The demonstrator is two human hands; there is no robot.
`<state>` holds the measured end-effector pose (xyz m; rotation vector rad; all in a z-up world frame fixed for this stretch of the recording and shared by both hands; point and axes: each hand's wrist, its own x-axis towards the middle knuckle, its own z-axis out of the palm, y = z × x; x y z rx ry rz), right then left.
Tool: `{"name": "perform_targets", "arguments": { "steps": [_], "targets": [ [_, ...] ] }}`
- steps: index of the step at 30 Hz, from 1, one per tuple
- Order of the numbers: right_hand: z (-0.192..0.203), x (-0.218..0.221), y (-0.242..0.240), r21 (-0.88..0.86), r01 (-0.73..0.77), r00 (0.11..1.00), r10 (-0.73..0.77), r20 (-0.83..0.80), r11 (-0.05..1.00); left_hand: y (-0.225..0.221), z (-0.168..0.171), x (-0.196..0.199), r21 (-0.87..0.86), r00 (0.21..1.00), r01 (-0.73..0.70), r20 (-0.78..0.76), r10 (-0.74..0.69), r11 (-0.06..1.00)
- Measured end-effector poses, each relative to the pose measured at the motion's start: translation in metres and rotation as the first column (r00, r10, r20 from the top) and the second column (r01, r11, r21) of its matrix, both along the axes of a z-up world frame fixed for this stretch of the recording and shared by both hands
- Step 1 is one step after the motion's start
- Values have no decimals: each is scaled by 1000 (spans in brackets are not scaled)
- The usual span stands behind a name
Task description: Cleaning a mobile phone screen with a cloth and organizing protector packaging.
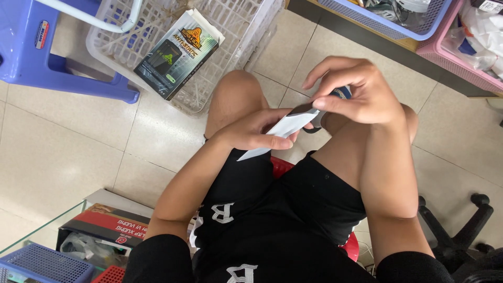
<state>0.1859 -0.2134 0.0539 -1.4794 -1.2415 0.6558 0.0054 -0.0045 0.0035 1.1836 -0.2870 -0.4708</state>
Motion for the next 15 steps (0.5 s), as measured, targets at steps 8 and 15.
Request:
{"name": "perform_targets", "arguments": {
  "steps": [8, 15],
  "targets": [
    [-49, 26, -27, 481, 642, 733, -292, -615, 597, -2, -16, 3, -177, 996, -59, -77, 45, 982],
    [-46, -33, 33, 299, 533, 676, -185, -713, 792, -8, -30, -3, -331, 974, -224, -111, 198, 917]
  ]
}}
